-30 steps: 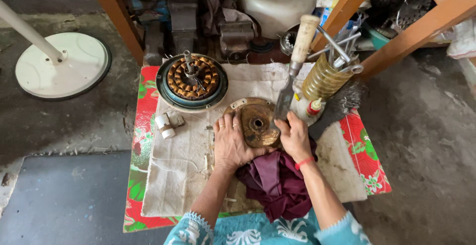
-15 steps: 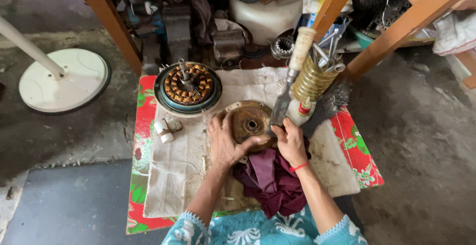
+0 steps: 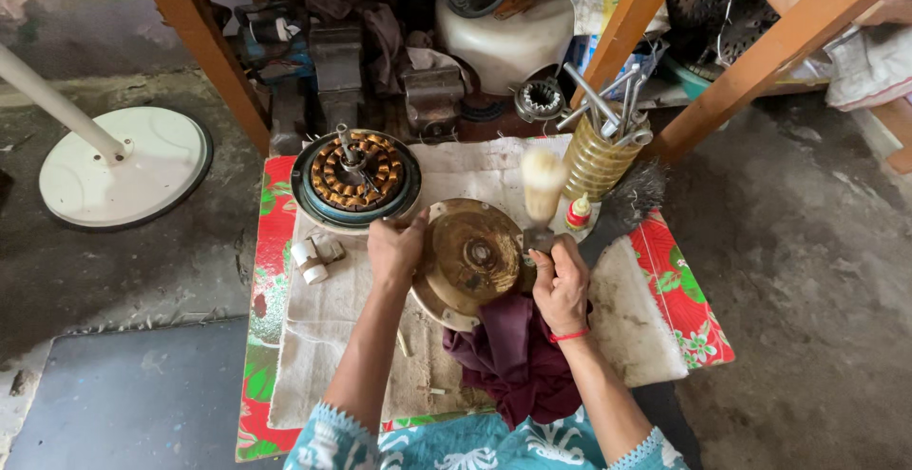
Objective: The person uses a metal scraper to remove residue from a circular metal part on a workbench. They repeatedly scrape the surface, rotate the part, and wipe it with a cloth. A second motor component is visible nearby.
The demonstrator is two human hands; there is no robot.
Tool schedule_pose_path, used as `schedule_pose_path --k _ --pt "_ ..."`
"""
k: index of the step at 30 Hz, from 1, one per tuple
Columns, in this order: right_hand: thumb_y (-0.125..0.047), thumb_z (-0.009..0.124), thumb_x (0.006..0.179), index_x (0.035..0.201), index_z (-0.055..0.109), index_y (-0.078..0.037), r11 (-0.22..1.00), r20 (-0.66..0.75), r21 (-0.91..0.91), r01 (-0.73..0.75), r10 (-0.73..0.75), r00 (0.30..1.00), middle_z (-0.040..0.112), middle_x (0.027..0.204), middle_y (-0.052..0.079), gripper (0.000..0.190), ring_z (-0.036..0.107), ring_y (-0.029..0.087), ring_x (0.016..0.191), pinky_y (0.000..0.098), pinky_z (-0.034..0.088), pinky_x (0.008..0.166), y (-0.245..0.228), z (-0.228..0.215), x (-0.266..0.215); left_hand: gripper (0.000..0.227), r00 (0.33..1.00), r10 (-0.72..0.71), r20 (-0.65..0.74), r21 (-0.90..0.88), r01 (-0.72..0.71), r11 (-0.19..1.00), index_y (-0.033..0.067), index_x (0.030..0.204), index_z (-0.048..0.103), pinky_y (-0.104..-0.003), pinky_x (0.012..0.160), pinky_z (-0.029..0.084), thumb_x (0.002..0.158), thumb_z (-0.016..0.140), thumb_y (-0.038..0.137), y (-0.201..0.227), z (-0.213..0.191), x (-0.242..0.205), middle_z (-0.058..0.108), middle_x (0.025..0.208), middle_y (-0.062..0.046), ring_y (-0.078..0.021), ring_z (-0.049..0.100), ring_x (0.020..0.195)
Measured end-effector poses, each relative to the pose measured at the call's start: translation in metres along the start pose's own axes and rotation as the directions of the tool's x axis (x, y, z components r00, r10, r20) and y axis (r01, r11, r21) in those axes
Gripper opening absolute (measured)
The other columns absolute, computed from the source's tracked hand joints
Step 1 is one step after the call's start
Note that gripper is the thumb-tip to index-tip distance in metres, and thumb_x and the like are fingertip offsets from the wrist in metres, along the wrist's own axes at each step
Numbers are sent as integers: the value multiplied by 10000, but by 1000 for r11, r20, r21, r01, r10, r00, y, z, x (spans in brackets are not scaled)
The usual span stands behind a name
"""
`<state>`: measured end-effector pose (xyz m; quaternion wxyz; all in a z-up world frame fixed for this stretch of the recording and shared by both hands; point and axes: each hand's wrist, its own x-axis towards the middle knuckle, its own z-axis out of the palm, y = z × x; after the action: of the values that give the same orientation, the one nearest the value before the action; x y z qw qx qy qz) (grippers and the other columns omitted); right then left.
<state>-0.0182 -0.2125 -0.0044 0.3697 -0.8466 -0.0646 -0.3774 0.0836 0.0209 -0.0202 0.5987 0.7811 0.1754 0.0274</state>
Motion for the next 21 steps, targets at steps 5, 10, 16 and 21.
schedule_pose_path --k 5,10,16,21 --pt "24 660 958 925 493 30 1000 -114 -15 26 -28 993 534 900 186 171 550 408 809 412 460 713 -2 -1 -1 325 980 -112 163 -387 168 907 -79 965 722 -330 562 489 951 772 241 10 -16 -24 724 820 -167 -182 605 613" --pt "25 663 961 945 536 33 999 -175 -32 -32 26 984 550 892 184 129 571 403 803 436 468 710 0 -4 -1 186 994 105 -5 -577 -88 812 -25 988 675 -291 615 511 881 770 94 44 4 -52 709 832 -105 -138 629 683" --pt "28 650 971 986 580 42 1000 -208 -10 -28 25 978 573 911 197 73 592 410 826 452 470 712 6 -2 -3 125 779 554 -293 -398 -626 670 -17 1064 610 -331 759 541 979 686 33 113 29 -74 690 909 -118 -182 641 827" --pt "39 654 949 972 585 45 1000 -227 -14 -26 22 974 585 913 202 73 603 415 835 447 482 715 8 -3 -3 200 640 737 -217 -109 -767 633 13 1094 562 -407 745 554 909 606 -51 105 57 -88 682 920 -187 -298 681 834"
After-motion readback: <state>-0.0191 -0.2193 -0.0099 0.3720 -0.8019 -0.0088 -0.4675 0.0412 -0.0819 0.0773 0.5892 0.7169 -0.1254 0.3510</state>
